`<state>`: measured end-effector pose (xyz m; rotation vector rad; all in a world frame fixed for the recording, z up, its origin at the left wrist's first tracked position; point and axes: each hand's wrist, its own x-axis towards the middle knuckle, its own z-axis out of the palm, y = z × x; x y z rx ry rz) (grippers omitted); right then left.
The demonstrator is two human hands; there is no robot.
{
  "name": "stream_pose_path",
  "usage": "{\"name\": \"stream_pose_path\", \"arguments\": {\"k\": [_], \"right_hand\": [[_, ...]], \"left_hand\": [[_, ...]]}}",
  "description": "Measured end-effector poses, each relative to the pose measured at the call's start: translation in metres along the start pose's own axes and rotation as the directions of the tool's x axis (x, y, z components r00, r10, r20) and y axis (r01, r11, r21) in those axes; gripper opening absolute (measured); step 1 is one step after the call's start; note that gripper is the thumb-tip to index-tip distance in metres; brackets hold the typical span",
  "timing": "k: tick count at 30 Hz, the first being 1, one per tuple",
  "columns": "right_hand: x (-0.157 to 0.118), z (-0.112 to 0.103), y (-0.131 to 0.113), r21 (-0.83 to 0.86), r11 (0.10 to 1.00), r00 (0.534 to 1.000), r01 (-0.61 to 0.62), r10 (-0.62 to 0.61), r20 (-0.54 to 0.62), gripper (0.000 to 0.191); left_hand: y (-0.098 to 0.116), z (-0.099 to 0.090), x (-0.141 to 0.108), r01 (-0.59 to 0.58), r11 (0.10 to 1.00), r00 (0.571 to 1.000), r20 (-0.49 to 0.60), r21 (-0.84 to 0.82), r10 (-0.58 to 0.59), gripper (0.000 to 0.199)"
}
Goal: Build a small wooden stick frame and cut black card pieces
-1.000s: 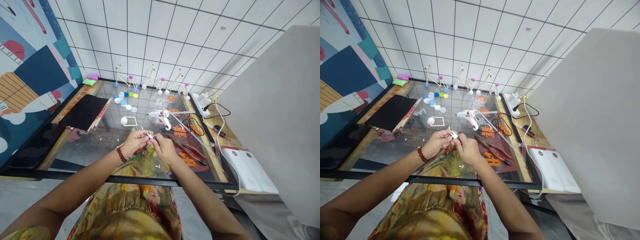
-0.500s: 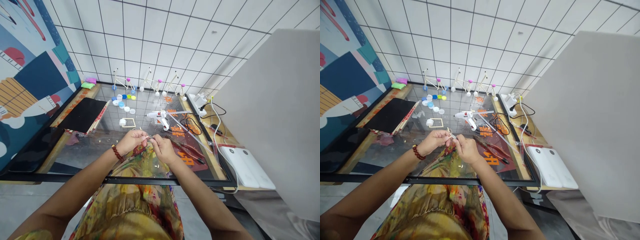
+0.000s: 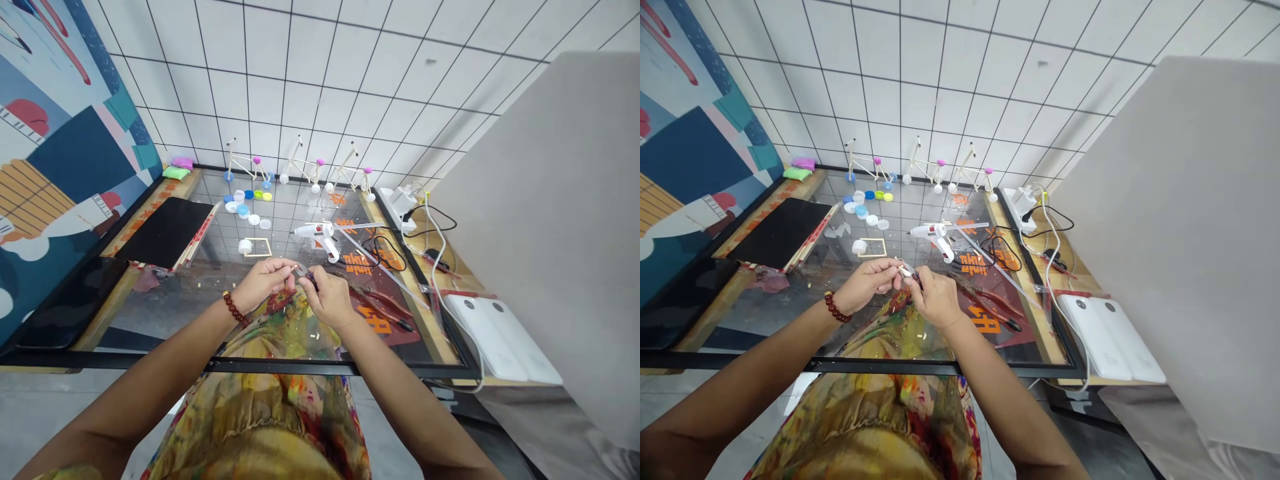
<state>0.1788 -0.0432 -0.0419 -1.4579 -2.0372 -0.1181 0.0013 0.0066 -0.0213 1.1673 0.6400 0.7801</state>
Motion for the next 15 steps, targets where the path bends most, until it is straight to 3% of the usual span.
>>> {"name": "stream_pose_path", "arguments": {"k": [5, 11, 15], "right_hand": [[-0.0006, 0.0009, 0.0002, 0.005, 1.0, 0.997, -0.021, 0.021, 0.074, 0.031], [-0.0011, -0.0026, -0.0003, 0.16, 0.985, 0.986, -0.066, 0.04, 0.161, 0.031], [0.0007, -0.0044, 0.0008, 0.244, 0.964, 0.992, -0.106, 0.088, 0.086, 0.028]], "left_hand": [[-0.0028, 0.0024, 0.0003, 0.021, 1.0, 1.0, 0.008, 0.0, -0.021, 0.04], [-0.0008, 0.0054, -0.0019, 0.037, 0.999, 0.999, -0.006, -0.001, -0.037, 0.04], [-0.0001, 0.0047, -0.0016, 0.035, 0.998, 0.999, -0.012, -0.058, -0.035, 0.039]]}}
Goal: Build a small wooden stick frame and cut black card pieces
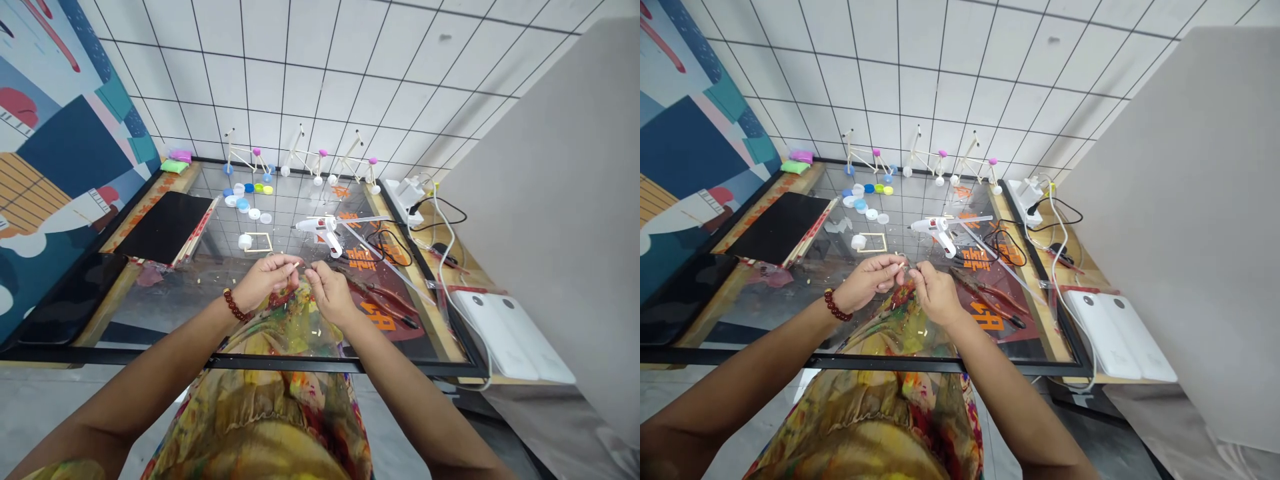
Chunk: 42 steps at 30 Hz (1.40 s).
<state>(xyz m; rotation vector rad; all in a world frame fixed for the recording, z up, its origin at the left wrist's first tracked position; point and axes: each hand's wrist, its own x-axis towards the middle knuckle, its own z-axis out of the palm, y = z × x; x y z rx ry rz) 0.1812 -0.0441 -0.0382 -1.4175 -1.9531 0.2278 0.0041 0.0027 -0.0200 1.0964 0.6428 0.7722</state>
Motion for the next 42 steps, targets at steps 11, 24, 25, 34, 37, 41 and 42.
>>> {"name": "stream_pose_path", "arguments": {"k": [11, 24, 25, 34, 37, 41, 42], "right_hand": [[-0.001, 0.0, 0.0, -0.145, 0.987, 0.997, 0.072, -0.074, -0.014, 0.031], [-0.004, -0.005, -0.003, -0.011, 0.995, 0.994, 0.104, -0.103, 0.037, 0.028], [-0.004, -0.006, -0.003, 0.015, 0.995, 0.994, 0.1, -0.1, 0.046, 0.027], [-0.003, -0.009, -0.005, 0.269, 0.961, 0.989, 0.057, -0.09, 0.115, 0.026], [-0.003, -0.008, -0.006, 0.312, 0.948, 0.988, 0.059, -0.099, 0.116, 0.026], [-0.002, -0.007, -0.009, 0.296, 0.955, 0.992, 0.005, -0.043, 0.122, 0.027], [-0.002, -0.007, -0.009, 0.304, 0.953, 0.992, -0.01, -0.029, 0.124, 0.027]], "left_hand": [[-0.001, -0.002, 0.002, -0.105, 0.984, 0.992, -0.056, 0.144, 0.114, 0.03], [-0.002, -0.004, 0.0, -0.271, 0.853, 0.944, -0.052, 0.447, 0.327, 0.02], [-0.001, -0.004, 0.0, -0.282, 0.842, 0.941, -0.041, 0.459, 0.337, 0.02], [0.003, -0.005, -0.001, -0.377, 0.782, 0.912, 0.054, 0.497, 0.406, 0.017], [0.002, -0.006, 0.0, -0.39, 0.777, 0.909, 0.071, 0.495, 0.411, 0.016], [0.001, -0.006, 0.002, -0.359, 0.799, 0.921, 0.041, 0.482, 0.388, 0.018], [0.0, -0.006, 0.002, -0.351, 0.809, 0.924, 0.033, 0.472, 0.381, 0.018]]}}
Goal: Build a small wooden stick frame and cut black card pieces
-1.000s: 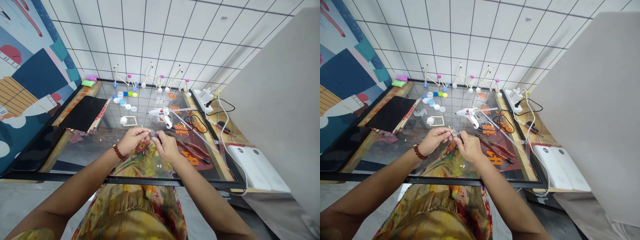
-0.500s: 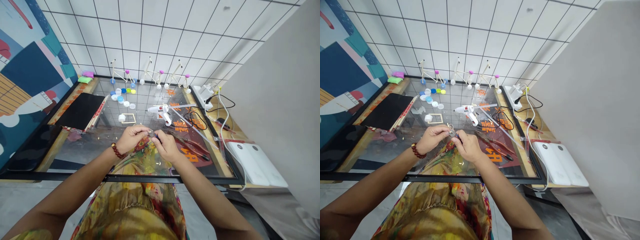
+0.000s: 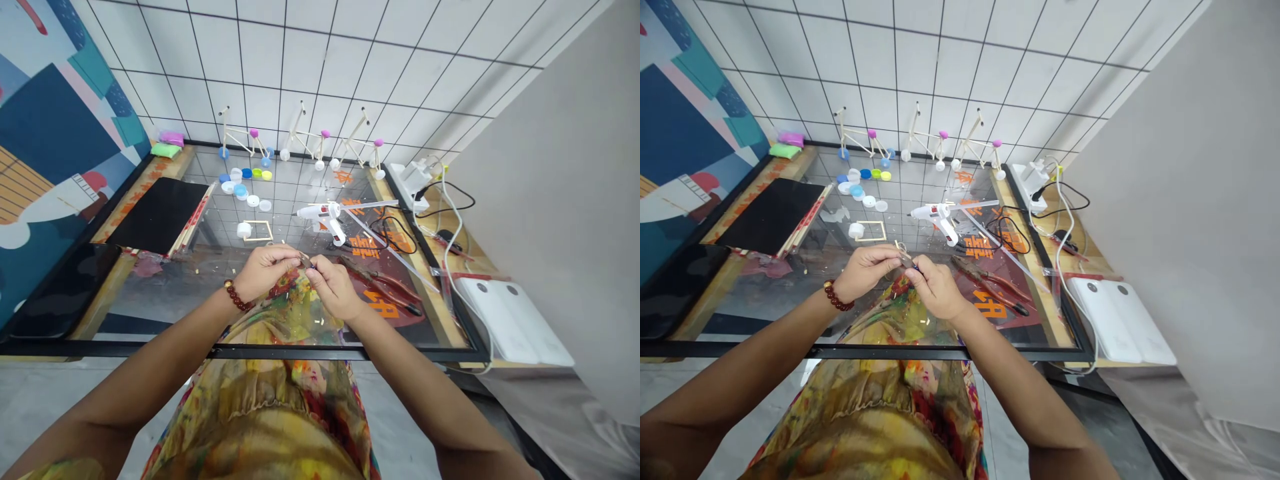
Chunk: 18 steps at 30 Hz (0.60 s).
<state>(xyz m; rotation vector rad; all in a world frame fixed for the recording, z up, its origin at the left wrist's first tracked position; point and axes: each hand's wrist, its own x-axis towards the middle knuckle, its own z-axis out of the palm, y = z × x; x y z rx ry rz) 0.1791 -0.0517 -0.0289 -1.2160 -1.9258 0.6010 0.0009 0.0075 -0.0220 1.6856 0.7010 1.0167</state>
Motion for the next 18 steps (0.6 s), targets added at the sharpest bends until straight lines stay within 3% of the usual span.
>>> {"name": "stream_pose_path", "arguments": {"k": [9, 12, 14, 16, 18], "right_hand": [[-0.003, 0.003, 0.005, 0.332, 0.931, 0.987, -0.152, 0.129, 0.091, 0.037], [-0.004, 0.005, 0.006, 0.35, 0.924, 0.988, -0.151, 0.134, 0.072, 0.036], [-0.002, 0.005, 0.006, 0.233, 0.964, 0.991, -0.125, 0.131, -0.011, 0.034], [-0.001, 0.005, 0.007, 0.002, 0.995, 0.988, -0.102, 0.102, -0.112, 0.03], [0.0, 0.005, 0.009, -0.252, 0.964, 0.985, -0.088, 0.046, -0.167, 0.028]], "left_hand": [[0.0, 0.002, -0.002, 0.04, 0.998, 0.999, 0.009, -0.045, -0.04, 0.019], [0.0, 0.003, -0.002, 0.084, 0.994, 0.996, 0.037, -0.072, -0.081, 0.022], [-0.001, 0.005, -0.003, 0.114, 0.989, 0.993, 0.027, -0.095, -0.112, 0.023], [-0.002, 0.009, -0.004, 0.139, 0.983, 0.99, -0.012, -0.121, -0.141, 0.024], [-0.002, 0.013, -0.006, 0.162, 0.976, 0.985, -0.035, -0.146, -0.169, 0.023]]}}
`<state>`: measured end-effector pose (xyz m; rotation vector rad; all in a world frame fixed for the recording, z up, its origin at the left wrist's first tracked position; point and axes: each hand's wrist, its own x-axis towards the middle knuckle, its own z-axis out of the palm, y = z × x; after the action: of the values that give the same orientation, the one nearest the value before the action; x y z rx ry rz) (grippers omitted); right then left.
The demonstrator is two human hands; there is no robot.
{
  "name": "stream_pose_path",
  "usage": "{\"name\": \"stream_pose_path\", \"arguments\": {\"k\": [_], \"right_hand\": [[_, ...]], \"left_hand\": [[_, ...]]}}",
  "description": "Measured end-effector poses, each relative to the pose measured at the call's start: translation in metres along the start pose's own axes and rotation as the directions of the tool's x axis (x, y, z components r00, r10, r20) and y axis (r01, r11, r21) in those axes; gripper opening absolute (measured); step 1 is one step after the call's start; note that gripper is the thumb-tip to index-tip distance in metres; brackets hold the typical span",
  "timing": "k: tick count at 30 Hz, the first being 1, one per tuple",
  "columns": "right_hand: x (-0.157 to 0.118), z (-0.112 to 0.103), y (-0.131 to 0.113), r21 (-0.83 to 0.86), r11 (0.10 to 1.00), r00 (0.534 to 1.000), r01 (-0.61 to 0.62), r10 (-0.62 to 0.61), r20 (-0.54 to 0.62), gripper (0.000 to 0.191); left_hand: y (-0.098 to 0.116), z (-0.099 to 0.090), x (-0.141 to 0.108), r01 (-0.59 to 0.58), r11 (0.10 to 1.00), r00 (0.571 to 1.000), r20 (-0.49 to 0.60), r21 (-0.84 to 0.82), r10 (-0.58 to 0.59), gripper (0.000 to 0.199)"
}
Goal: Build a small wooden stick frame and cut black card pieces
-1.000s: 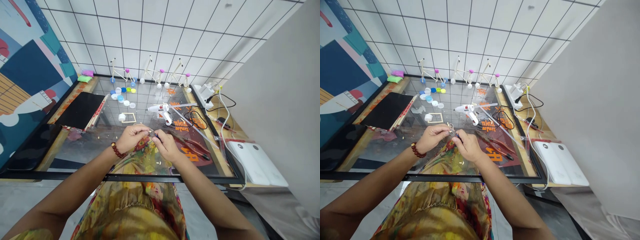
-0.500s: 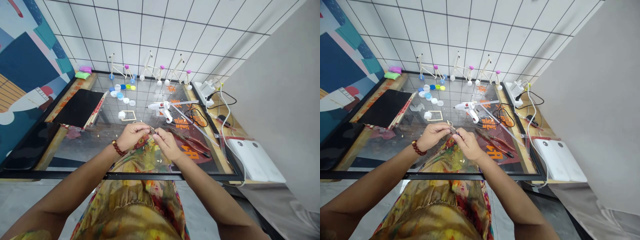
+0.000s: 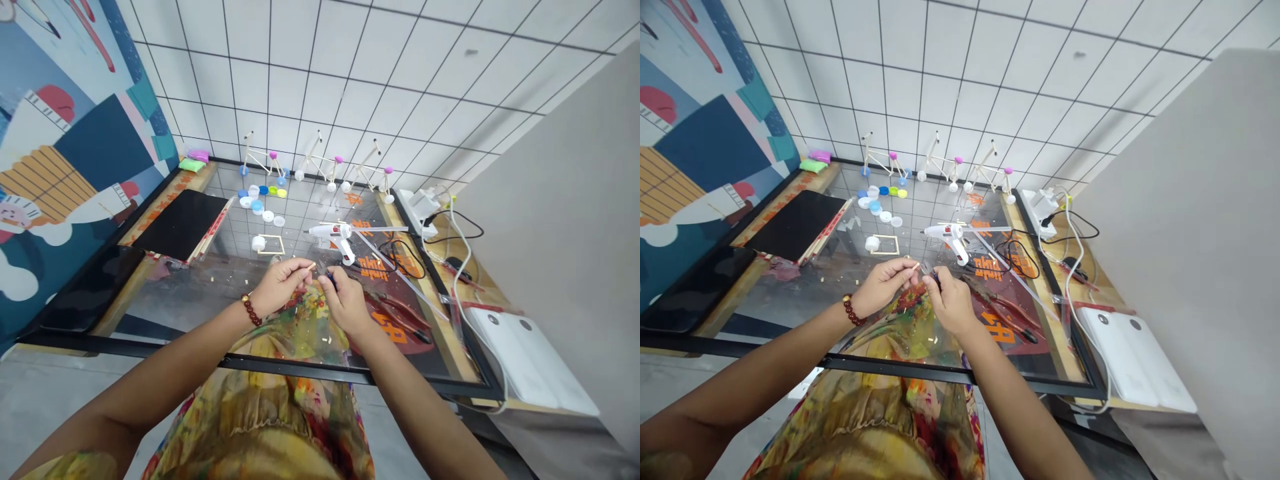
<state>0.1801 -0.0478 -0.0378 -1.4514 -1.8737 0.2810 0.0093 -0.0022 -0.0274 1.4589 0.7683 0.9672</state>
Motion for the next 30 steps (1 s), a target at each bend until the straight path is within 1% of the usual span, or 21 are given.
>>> {"name": "stream_pose_path", "arguments": {"k": [1, 3, 4, 5, 6, 7, 8, 9, 10, 11, 12, 13, 16, 18, 20, 21, 22, 24, 25, 27, 30], "right_hand": [[0.0, 0.0, 0.001, -0.103, 0.994, 1.0, 0.019, -0.021, -0.015, 0.028], [0.0, 0.0, 0.001, -0.24, 0.97, 0.998, 0.032, -0.042, -0.036, 0.031], [-0.001, 0.0, 0.001, -0.281, 0.959, 0.998, 0.026, -0.042, -0.05, 0.032], [-0.001, 0.001, 0.001, -0.31, 0.95, 0.997, 0.018, -0.04, -0.063, 0.033], [-0.001, 0.001, 0.001, -0.334, 0.943, 0.997, 0.012, -0.037, -0.068, 0.033], [-0.002, 0.001, 0.001, -0.352, 0.936, 0.998, 0.012, -0.036, -0.061, 0.033], [-0.001, 0.001, 0.001, -0.367, 0.93, 0.998, 0.019, -0.037, -0.041, 0.033], [-0.001, 0.001, 0.0, -0.378, 0.925, 0.999, 0.035, -0.041, -0.01, 0.032], [-0.001, 0.002, 0.0, -0.385, 0.921, 0.998, 0.055, -0.047, 0.031, 0.031], [-0.001, 0.002, -0.001, -0.389, 0.918, 0.996, 0.077, -0.052, 0.074, 0.03], [0.0, 0.003, -0.002, -0.391, 0.915, 0.992, 0.097, -0.056, 0.115, 0.03], [0.0, 0.004, -0.003, -0.393, 0.913, 0.987, 0.114, -0.058, 0.151, 0.03], [0.0, 0.004, -0.005, -0.386, 0.91, 0.972, 0.15, -0.065, 0.225, 0.031], [-0.001, 0.004, -0.005, -0.364, 0.916, 0.968, 0.171, -0.088, 0.235, 0.032], [-0.001, 0.002, -0.006, -0.334, 0.922, 0.967, 0.198, -0.128, 0.22, 0.034], [-0.001, 0.001, -0.007, -0.322, 0.923, 0.966, 0.212, -0.148, 0.212, 0.035], [-0.001, 0.0, -0.007, -0.314, 0.922, 0.964, 0.226, -0.166, 0.207, 0.035], [0.0, -0.002, -0.009, -0.306, 0.92, 0.961, 0.246, -0.189, 0.204, 0.035], [0.001, -0.003, -0.009, -0.305, 0.919, 0.96, 0.248, -0.193, 0.201, 0.034], [0.001, -0.004, -0.011, -0.292, 0.922, 0.959, 0.253, -0.199, 0.201, 0.034], [0.002, -0.003, -0.012, -0.232, 0.938, 0.958, 0.256, -0.214, 0.191, 0.039]], "left_hand": [[0.0, 0.001, 0.0, 0.006, 1.0, 1.0, -0.009, -0.015, -0.007, 0.022], [0.004, -0.002, 0.001, -0.022, 0.999, 0.998, -0.059, -0.024, 0.02, 0.019], [0.007, -0.006, 0.002, -0.066, 0.998, 0.992, -0.111, -0.019, 0.063, 0.017], [0.011, -0.012, 0.005, -0.129, 0.992, 0.973, -0.19, 0.012, 0.129, 0.013], [0.016, -0.02, 0.008, -0.206, 0.977, 0.939, -0.271, 0.053, 0.212, 0.01], [0.02, -0.029, 0.012, -0.275, 0.96, 0.89, -0.362, 0.059, 0.277, 0.008], [0.025, -0.038, 0.016, -0.331, 0.943, 0.828, -0.472, 0.025, 0.303, 0.008], [0.028, -0.047, 0.02, -0.37, 0.928, 0.773, -0.566, -0.036, 0.286, 0.012], [0.031, -0.055, 0.024, -0.389, 0.916, 0.743, -0.622, -0.101, 0.247, 0.017], [0.033, -0.061, 0.027, -0.393, 0.905, 0.733, -0.649, -0.161, 0.203, 0.021], [0.035, -0.065, 0.029, -0.387, 0.896, 0.733, -0.661, -0.216, 0.158, 0.025], [0.036, -0.066, 0.03, -0.373, 0.89, 0.743, -0.659, -0.263, 0.117, 0.028], [0.035, -0.062, 0.027, -0.305, 0.885, 0.801, -0.597, -0.351, 0.039, 0.034], [0.033, -0.053, 0.023, -0.213, 0.909, 0.867, -0.497, -0.36, 0.006, 0.035], [0.029, -0.043, 0.019, -0.084, 0.943, 0.932, -0.359, -0.321, -0.039, 0.035], [0.026, -0.037, 0.016, -0.014, 0.958, 0.957, -0.282, -0.288, -0.071, 0.035], [0.023, -0.033, 0.014, 0.043, 0.965, 0.971, -0.218, -0.257, -0.102, 0.035], [0.017, -0.025, 0.012, 0.15, 0.968, 0.978, -0.115, -0.202, -0.175, 0.035], [0.014, -0.022, 0.011, 0.192, 0.965, 0.973, -0.09, -0.177, -0.211, 0.034], [0.01, -0.02, 0.01, 0.241, 0.961, 0.964, -0.079, -0.135, -0.253, 0.032], [0.006, -0.021, 0.011, 0.231, 0.967, 0.964, -0.111, -0.108, -0.243, 0.036]]}}
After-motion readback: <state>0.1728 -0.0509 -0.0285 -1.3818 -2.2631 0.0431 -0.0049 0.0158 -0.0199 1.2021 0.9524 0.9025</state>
